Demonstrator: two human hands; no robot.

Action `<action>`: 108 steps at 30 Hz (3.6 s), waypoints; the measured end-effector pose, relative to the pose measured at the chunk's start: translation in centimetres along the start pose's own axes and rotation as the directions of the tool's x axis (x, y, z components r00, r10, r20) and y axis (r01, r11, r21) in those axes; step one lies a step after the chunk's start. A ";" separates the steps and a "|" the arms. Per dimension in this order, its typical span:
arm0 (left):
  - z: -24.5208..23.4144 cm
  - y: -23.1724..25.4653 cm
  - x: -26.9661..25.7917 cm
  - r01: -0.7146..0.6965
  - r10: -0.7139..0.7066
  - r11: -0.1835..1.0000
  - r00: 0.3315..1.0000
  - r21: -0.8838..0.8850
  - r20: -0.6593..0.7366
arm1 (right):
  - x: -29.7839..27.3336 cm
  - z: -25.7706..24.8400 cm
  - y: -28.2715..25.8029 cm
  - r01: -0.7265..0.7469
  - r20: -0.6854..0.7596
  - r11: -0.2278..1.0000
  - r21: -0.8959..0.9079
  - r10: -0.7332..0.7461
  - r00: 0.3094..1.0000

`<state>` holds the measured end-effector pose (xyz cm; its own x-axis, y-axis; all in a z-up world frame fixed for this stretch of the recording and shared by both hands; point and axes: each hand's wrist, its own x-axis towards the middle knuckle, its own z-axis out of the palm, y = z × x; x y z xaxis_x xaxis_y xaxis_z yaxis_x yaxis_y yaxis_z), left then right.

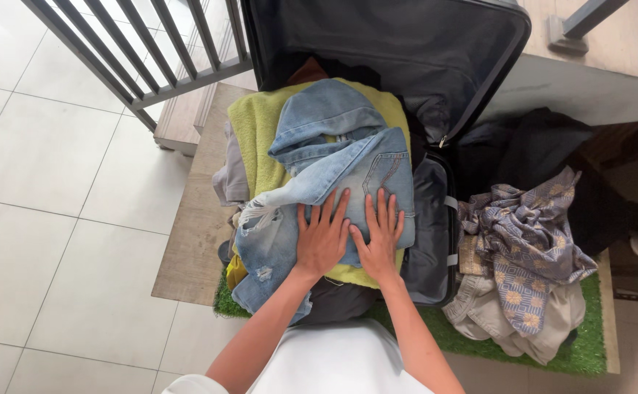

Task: The person packs a suitcase by taking items of clothing from a pile and placing them into the open luggage. The person picks up and places a dark sweatshirt, a purple t-shirt, a blue t-shirt, a dark jacket, a pair of tan pants, a white t-shirt, a patterned scarf, a pair of jeans, and a lime-colored towel.

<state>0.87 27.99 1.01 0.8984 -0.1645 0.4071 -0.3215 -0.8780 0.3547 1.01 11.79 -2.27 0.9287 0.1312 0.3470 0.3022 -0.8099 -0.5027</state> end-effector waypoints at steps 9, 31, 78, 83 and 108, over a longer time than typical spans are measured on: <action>0.8 0.0 -0.1 0.015 -0.015 0.999 1.000 0.036 0.009 | 0.0 0.8 0.3 -0.037 -0.052 0.999 0.016 0.038 0.998; 2.1 7.0 0.0 0.092 -0.101 0.975 0.994 -0.201 -0.038 | -1.3 -5.6 1.5 0.002 -0.211 0.963 0.268 0.056 0.976; 12.5 38.3 4.3 -0.063 0.094 0.485 0.995 -0.872 -0.019 | -7.8 -29.8 23.4 -0.049 -0.491 0.965 0.257 0.174 0.853; 13.9 38.1 4.9 -0.018 0.144 0.466 0.988 -0.885 0.056 | -8.0 -27.5 27.3 -0.138 -0.458 0.913 0.383 0.318 0.830; 16.1 36.5 4.6 0.130 0.219 0.411 0.947 -0.903 0.236 | -9.0 -22.4 36.3 -0.302 -0.393 0.774 0.556 0.565 0.725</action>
<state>-1.95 -12.04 2.31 0.8505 -0.4543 0.2649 -0.2856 0.0240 0.9581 -1.18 -31.60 -5.94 0.7600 -0.5873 0.2785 0.0728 -0.3490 -0.9343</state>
